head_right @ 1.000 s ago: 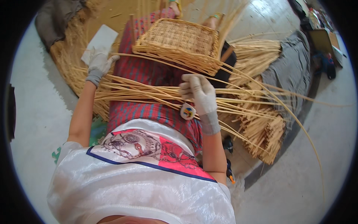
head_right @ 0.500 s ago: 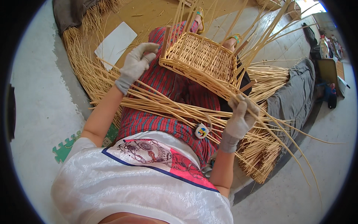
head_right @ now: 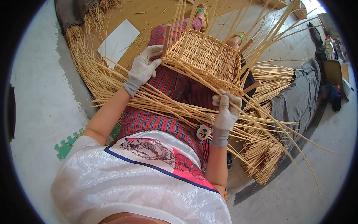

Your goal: The person is weaving a wicker basket, using flexible willow rods to form the structure and walls of the basket.

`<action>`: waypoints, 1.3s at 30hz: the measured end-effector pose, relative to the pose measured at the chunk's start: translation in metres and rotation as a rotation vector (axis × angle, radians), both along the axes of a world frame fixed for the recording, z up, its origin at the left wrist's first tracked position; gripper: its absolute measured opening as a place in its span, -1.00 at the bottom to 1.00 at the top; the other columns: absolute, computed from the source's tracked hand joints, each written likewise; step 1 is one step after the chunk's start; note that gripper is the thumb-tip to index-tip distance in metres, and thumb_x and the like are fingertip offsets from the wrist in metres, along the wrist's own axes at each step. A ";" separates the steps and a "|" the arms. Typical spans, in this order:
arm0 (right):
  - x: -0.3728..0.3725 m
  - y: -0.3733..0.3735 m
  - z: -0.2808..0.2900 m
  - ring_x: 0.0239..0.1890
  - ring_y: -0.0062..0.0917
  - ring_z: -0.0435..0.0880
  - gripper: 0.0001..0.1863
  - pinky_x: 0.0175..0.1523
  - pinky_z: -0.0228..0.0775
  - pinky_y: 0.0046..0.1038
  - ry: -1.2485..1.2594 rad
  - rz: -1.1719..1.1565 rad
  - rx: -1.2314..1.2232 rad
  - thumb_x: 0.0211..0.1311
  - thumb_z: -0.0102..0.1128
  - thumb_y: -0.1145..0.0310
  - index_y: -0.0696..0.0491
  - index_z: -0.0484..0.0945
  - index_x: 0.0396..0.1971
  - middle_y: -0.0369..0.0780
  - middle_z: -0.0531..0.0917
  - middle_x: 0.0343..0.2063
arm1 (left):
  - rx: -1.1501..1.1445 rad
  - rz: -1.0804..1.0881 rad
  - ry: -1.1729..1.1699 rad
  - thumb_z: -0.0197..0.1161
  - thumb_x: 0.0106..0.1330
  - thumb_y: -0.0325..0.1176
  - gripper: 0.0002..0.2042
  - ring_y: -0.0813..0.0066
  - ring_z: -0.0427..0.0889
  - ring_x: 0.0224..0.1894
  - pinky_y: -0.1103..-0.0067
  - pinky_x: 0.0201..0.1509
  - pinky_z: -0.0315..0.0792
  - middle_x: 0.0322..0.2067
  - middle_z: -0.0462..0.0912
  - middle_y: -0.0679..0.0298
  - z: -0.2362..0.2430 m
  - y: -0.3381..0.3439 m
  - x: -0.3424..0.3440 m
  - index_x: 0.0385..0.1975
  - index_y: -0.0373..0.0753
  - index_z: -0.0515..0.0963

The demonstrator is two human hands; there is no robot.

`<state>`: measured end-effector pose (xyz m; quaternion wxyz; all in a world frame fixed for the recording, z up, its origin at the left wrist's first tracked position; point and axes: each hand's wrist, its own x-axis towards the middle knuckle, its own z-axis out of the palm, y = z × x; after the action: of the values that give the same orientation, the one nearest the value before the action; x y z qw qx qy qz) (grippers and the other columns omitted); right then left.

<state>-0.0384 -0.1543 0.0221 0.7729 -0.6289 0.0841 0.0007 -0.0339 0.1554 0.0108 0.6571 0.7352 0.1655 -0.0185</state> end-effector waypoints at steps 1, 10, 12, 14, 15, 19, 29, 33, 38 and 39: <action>0.007 -0.003 0.000 -0.30 -0.52 0.73 -0.91 -0.23 0.63 -0.51 0.030 0.038 -0.004 0.42 0.18 0.46 0.09 0.45 -0.19 -0.08 0.73 -0.18 | -0.011 -0.021 -0.021 0.19 0.36 -0.59 -0.55 0.76 0.47 -0.56 0.73 -0.54 0.46 0.06 0.66 0.21 0.000 0.002 -0.001 0.25 -0.23 0.39; 0.026 -0.022 -0.020 -0.37 -0.55 0.68 -0.89 -0.25 0.56 -0.48 -0.033 0.147 0.053 0.40 0.24 0.43 0.05 0.48 -0.20 -0.08 0.75 -0.21 | 0.394 0.049 -0.380 0.10 0.46 -0.47 -0.67 0.68 0.54 -0.56 0.65 -0.47 0.49 -0.06 0.71 0.14 0.027 -0.035 0.015 0.19 -0.23 0.44; 0.026 -0.016 -0.018 -0.38 -0.56 0.67 -0.90 -0.26 0.54 -0.47 -0.059 0.128 0.025 0.39 0.24 0.45 0.05 0.47 -0.23 -0.09 0.75 -0.22 | 0.446 -0.047 -0.166 0.09 0.49 -0.24 -0.69 0.02 0.71 -0.23 0.30 -0.18 0.59 -0.18 0.73 0.08 0.007 -0.052 0.027 0.13 -0.21 0.47; 0.024 -0.010 -0.018 -0.38 -0.56 0.67 -0.90 -0.27 0.53 -0.48 -0.024 0.115 -0.001 0.39 0.24 0.45 0.04 0.47 -0.23 -0.09 0.74 -0.21 | 0.450 -0.119 0.005 0.06 0.51 -0.20 -0.68 -0.01 0.70 -0.27 0.29 -0.21 0.58 -0.22 0.74 0.07 -0.023 -0.053 0.034 0.12 -0.22 0.47; 0.024 -0.010 -0.018 -0.38 -0.56 0.67 -0.90 -0.28 0.52 -0.48 0.010 0.090 -0.021 0.39 0.23 0.46 0.04 0.47 -0.24 -0.10 0.74 -0.21 | 0.475 -0.155 -0.014 0.04 0.53 -0.18 -0.69 0.03 0.70 -0.33 0.28 -0.25 0.57 -0.29 0.73 0.07 -0.035 -0.048 0.036 0.09 -0.23 0.48; 0.039 -0.016 -0.033 -0.25 -0.46 0.75 -0.89 -0.24 0.69 -0.50 -0.003 0.048 -0.086 0.38 0.23 0.47 0.06 0.46 -0.23 -0.12 0.70 -0.17 | 0.123 -0.319 0.276 -0.01 0.56 -0.12 -0.70 0.26 0.64 -0.51 0.29 -0.38 0.52 -0.48 0.66 0.17 0.003 -0.045 0.042 -0.04 -0.24 0.49; 0.102 0.077 0.067 0.02 -0.49 0.68 -0.60 -0.02 0.55 -0.57 -0.297 0.290 -0.686 0.32 0.17 0.55 0.07 0.48 0.15 -0.20 0.69 -0.01 | -0.034 -0.126 -0.047 0.31 0.36 -0.31 -0.84 0.38 0.62 -0.35 0.46 -0.15 0.49 -0.41 0.68 0.18 -0.034 -0.056 0.030 -0.27 -0.28 0.57; 0.177 0.141 0.045 0.18 -0.47 0.53 -0.43 -0.04 0.51 -0.53 -0.675 0.231 -1.014 0.28 0.07 0.57 -0.04 0.38 0.31 -0.22 0.59 0.18 | 0.198 -0.100 0.016 0.24 0.41 -0.24 -0.78 0.22 0.61 -0.38 0.37 -0.20 0.46 -0.43 0.65 0.06 -0.022 -0.067 0.033 -0.28 -0.30 0.56; 0.158 0.117 0.012 0.16 -0.30 0.60 -0.49 0.22 0.45 -0.28 -0.681 0.245 -1.325 0.44 0.00 0.28 -0.06 0.33 0.36 -0.06 0.57 0.17 | 0.209 -0.064 0.027 0.26 0.39 -0.20 -0.76 0.24 0.63 -0.37 0.38 -0.19 0.48 -0.42 0.67 0.08 -0.051 -0.062 0.040 -0.31 -0.29 0.59; 0.143 0.095 0.008 0.06 -0.36 0.66 -0.53 0.08 0.56 -0.36 -0.742 0.365 -1.294 0.49 -0.07 0.26 -0.01 0.32 0.34 -0.05 0.65 0.05 | 0.196 -0.072 0.046 0.26 0.39 -0.20 -0.76 0.24 0.63 -0.37 0.38 -0.19 0.48 -0.42 0.67 0.08 -0.050 -0.063 0.037 -0.31 -0.29 0.59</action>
<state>0.1042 -0.0597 0.0304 0.2160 -0.9190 -0.3022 -0.1320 0.0027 0.0926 -0.0395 0.5769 0.8008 0.1550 -0.0424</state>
